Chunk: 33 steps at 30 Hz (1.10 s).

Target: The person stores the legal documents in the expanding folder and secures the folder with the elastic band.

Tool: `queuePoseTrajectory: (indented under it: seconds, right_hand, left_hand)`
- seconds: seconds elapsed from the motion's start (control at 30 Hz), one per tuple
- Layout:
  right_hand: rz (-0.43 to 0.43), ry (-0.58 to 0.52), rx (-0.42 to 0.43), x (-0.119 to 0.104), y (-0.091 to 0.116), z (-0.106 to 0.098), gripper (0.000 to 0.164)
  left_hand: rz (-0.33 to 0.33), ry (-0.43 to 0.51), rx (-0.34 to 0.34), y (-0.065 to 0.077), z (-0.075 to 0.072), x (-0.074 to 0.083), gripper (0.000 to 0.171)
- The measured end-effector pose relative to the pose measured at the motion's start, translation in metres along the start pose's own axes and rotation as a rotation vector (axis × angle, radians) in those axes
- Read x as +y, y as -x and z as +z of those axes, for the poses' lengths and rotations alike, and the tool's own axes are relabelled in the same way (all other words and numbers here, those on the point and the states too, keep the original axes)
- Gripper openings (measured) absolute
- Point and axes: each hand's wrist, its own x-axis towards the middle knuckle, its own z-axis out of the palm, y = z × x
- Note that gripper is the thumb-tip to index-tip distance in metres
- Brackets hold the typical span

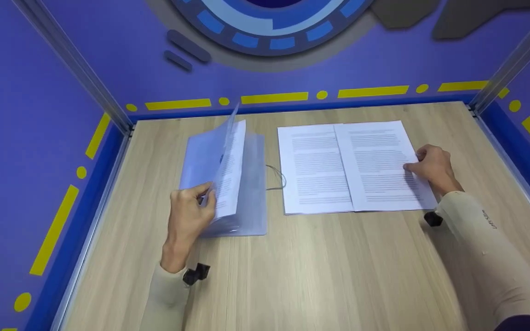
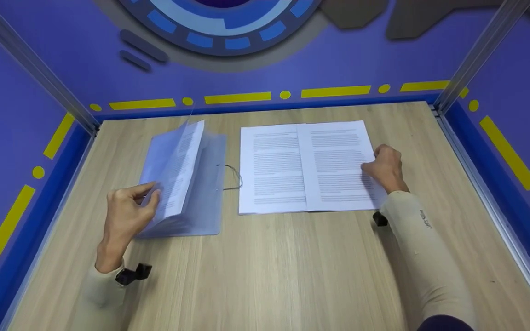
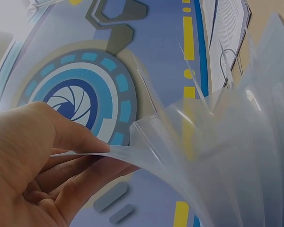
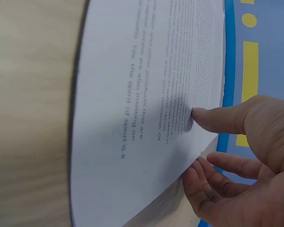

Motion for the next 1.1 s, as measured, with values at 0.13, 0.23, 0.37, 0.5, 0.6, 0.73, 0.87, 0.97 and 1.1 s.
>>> queuePoseTrajectory:
  seconds: [0.13, 0.23, 0.37, 0.5, 0.6, 0.73, 0.87, 0.97, 1.1]
  right_hand:
    - [0.032, -0.029, -0.037, 0.000, 0.001, -0.003, 0.058]
    - [0.047, -0.042, -0.057, 0.001, 0.002, -0.005, 0.059]
    - [0.062, -0.032, -0.082, 0.002, 0.001, -0.008, 0.062]
    - [0.089, -0.021, -0.103, 0.003, -0.001, -0.010, 0.057]
    - [0.098, -0.018, -0.096, 0.004, -0.003, -0.011, 0.050]
    - [0.094, -0.037, -0.083, 0.007, -0.005, -0.012, 0.047]
    - [0.146, -0.099, -0.123, 0.011, -0.007, -0.016, 0.047]
    - [0.184, -0.144, -0.160, 0.013, -0.009, -0.020, 0.047]
    - [0.193, -0.203, -0.187, 0.015, -0.011, -0.027, 0.046]
  left_hand:
    - [-0.005, 0.004, -0.001, 0.000, 0.000, 0.001, 0.021]
    - [-0.009, 0.008, -0.003, 0.000, 0.000, 0.000, 0.021]
    - [-0.015, 0.008, 0.000, 0.000, 0.000, -0.001, 0.021]
    - [-0.015, 0.003, 0.003, 0.000, 0.001, 0.000, 0.021]
    - [-0.008, 0.004, 0.001, 0.000, 0.001, -0.001, 0.021]
    - [0.005, 0.002, -0.010, 0.000, 0.001, -0.002, 0.021]
    - [0.005, -0.004, -0.020, 0.000, -0.001, -0.002, 0.020]
    - [-0.001, -0.004, -0.019, 0.000, -0.003, -0.002, 0.020]
    - [-0.007, -0.001, -0.014, 0.000, -0.004, -0.001, 0.020]
